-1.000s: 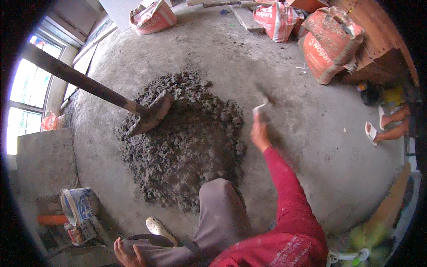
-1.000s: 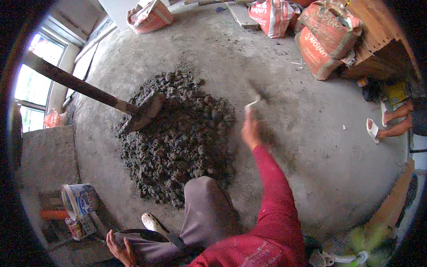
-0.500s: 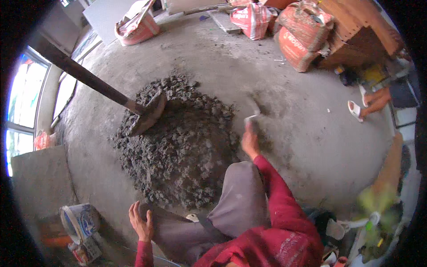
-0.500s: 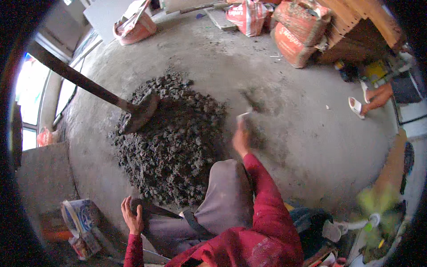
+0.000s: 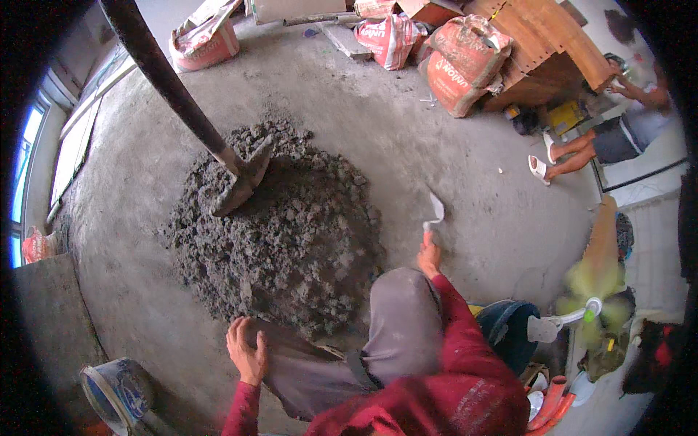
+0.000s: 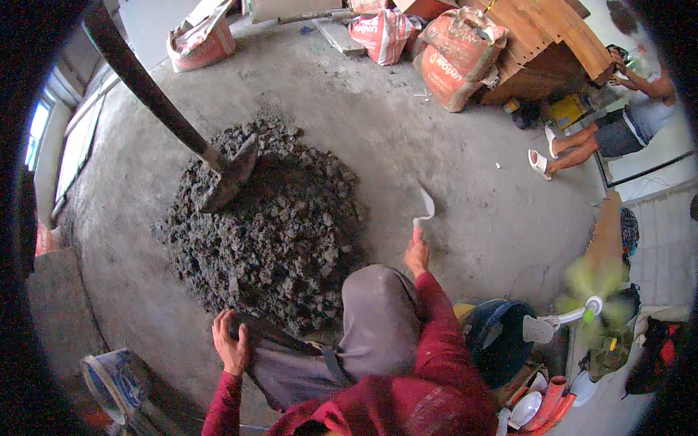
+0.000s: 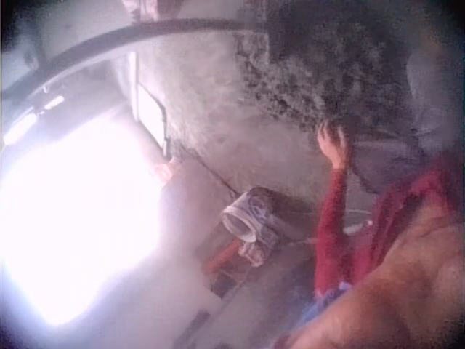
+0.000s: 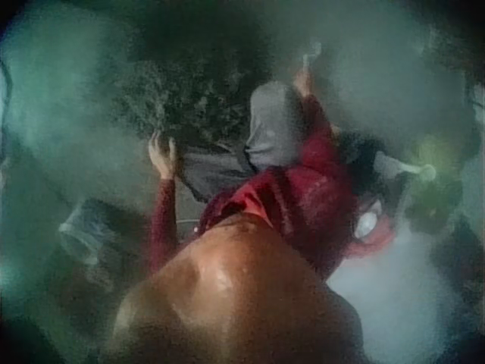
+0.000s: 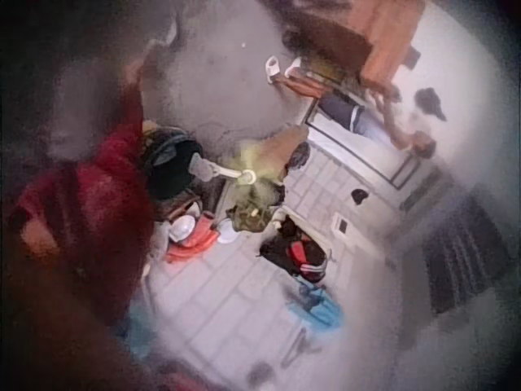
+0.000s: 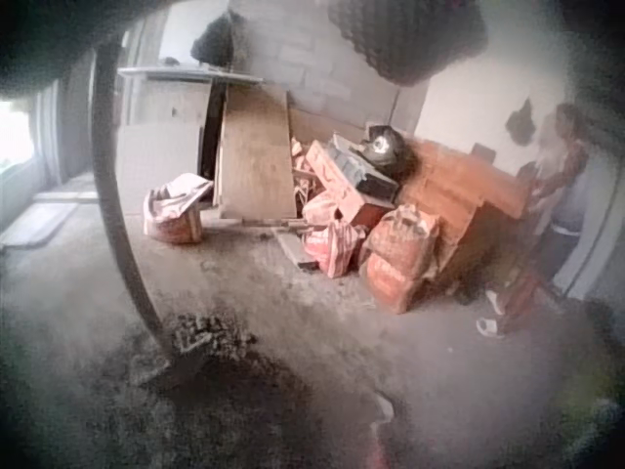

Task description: The person mixes cement on the floor, then pours tile adhesive onto a tile and spreads it evenly using a trowel. They handle a bag of adhesive and a bucket during the process.

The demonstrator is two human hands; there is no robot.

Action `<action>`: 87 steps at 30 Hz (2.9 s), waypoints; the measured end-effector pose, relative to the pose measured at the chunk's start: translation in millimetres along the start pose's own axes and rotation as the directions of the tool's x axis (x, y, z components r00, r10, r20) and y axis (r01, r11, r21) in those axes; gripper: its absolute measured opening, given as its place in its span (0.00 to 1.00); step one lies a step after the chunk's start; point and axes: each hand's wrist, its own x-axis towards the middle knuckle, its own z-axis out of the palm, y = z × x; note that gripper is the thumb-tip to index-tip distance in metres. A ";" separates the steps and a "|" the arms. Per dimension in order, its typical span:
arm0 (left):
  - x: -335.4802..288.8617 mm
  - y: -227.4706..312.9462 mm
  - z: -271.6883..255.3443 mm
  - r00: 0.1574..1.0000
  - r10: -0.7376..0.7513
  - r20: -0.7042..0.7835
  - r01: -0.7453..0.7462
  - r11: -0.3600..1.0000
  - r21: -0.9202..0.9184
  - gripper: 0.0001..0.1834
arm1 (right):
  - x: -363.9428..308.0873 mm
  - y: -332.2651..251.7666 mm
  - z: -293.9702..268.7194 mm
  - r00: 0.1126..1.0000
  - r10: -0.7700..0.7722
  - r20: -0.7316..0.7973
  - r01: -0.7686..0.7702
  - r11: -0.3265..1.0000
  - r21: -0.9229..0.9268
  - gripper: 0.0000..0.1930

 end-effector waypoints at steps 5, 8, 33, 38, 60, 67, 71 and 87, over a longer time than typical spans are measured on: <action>-3.6 1.6 0.9 0.996 -0.087 -0.033 0.088 0.996 0.026 0.23 | 44.5 82.2 -18.8 0.955 0.229 -0.186 -0.233 0.972 0.002 0.31; -8.4 3.9 3.6 0.969 -0.231 -0.092 0.240 0.966 0.100 0.23 | 120.9 85.3 -9.4 0.816 0.540 -0.205 -0.491 0.835 0.248 0.32; 39.2 194.2 45.2 0.705 -0.510 -0.493 0.703 0.592 0.394 0.27 | 465.1 -344.3 92.7 0.727 -0.684 0.064 0.654 0.718 0.238 0.32; 43.2 227.6 37.4 0.693 -0.522 -0.498 0.718 0.561 0.413 0.27 | 353.5 -301.3 63.8 0.317 -0.948 0.007 0.783 0.266 0.562 0.33; -43.1 265.0 77.2 0.387 -0.619 -0.683 0.878 0.474 0.067 0.37 | 493.5 -365.7 48.9 0.367 -0.928 0.056 0.859 0.361 0.363 0.28; -6.8 245.6 63.6 0.483 -0.561 -0.672 0.824 0.552 0.131 0.38 | 473.4 -418.1 126.6 0.512 -0.811 0.285 0.817 0.562 0.130 0.29; 19.3 212.1 33.8 0.583 -0.527 -0.619 0.778 0.583 0.236 0.38 | 366.3 -310.7 63.9 0.221 -0.955 0.200 0.836 0.290 0.466 0.33; -10.2 113.3 -71.3 0.629 -0.772 0.091 0.700 0.511 -0.499 0.20 | 182.1 -202.2 -92.7 0.847 -0.520 0.111 0.495 0.848 0.189 0.35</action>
